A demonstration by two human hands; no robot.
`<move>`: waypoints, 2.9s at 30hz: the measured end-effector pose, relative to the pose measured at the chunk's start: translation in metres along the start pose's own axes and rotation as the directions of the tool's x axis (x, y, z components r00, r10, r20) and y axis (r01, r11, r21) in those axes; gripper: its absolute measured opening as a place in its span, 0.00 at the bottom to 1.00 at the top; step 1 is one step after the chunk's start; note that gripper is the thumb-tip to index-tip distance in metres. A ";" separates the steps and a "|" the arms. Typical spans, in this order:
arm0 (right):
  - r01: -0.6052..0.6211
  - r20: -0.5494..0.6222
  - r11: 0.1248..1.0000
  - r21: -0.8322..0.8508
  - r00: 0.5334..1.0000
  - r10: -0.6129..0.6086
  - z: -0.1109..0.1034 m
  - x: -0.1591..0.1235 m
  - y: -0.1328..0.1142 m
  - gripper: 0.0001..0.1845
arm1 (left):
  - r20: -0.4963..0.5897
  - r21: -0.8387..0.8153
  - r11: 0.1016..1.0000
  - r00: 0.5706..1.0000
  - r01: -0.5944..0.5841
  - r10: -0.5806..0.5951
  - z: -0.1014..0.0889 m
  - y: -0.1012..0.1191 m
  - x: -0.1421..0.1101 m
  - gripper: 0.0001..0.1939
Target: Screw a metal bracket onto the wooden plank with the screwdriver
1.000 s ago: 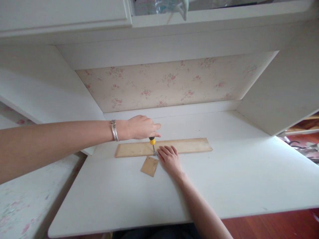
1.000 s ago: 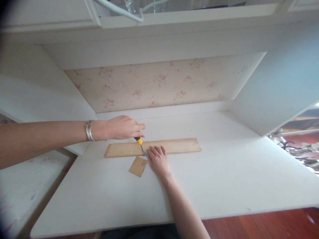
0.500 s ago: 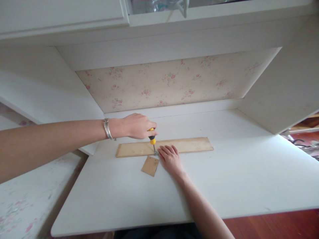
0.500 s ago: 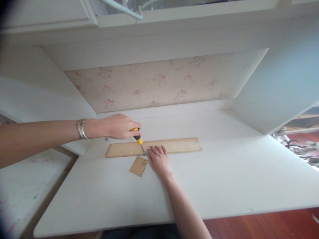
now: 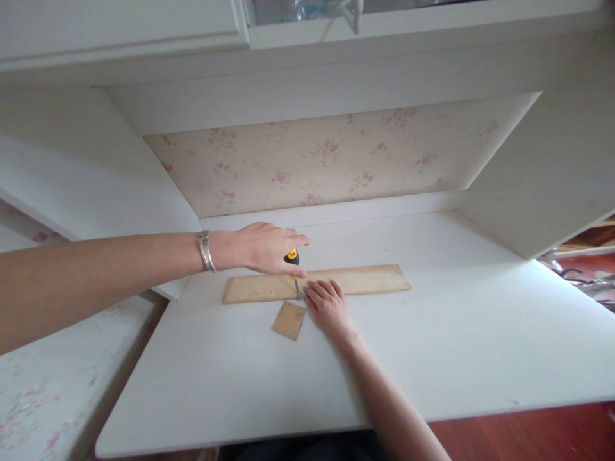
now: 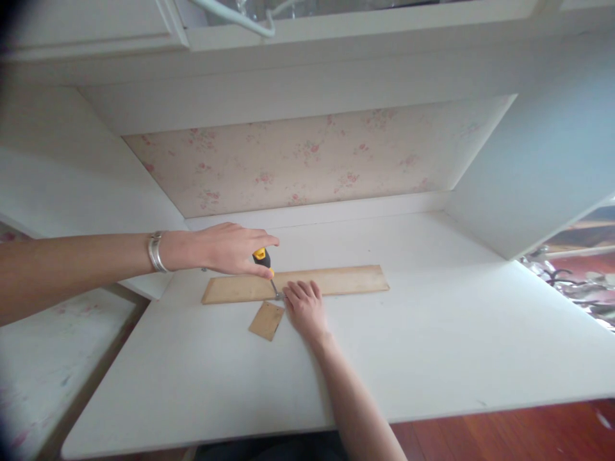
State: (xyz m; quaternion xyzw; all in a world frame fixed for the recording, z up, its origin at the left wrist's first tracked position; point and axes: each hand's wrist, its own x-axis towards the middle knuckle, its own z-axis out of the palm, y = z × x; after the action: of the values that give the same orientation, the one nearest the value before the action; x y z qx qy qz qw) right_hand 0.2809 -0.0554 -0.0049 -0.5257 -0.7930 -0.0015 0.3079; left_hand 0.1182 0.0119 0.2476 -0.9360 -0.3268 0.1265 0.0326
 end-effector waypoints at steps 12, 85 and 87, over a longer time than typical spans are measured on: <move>-0.001 0.013 1.000 0.028 1.000 0.001 0.001 0.000 0.001 0.16 | -0.052 0.130 0.987 0.994 -0.090 0.097 0.002 0.004 0.004 0.18; -0.011 0.640 0.998 -0.068 0.766 0.052 -0.021 0.088 -0.048 0.12 | -0.118 -0.360 0.224 0.195 0.906 -0.974 0.267 0.019 -0.209 0.27; 0.000 0.633 0.997 -0.075 0.773 0.047 -0.021 0.087 -0.048 0.12 | -0.112 -0.364 0.218 0.189 0.906 -0.975 0.267 0.018 -0.210 0.27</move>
State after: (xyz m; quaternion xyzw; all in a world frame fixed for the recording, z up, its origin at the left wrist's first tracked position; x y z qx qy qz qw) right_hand 0.2285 -0.0116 0.0706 -0.5160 -0.8431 0.1515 0.0042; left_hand -0.0981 -0.1386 0.0323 -0.5373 -0.8345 -0.1095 0.0540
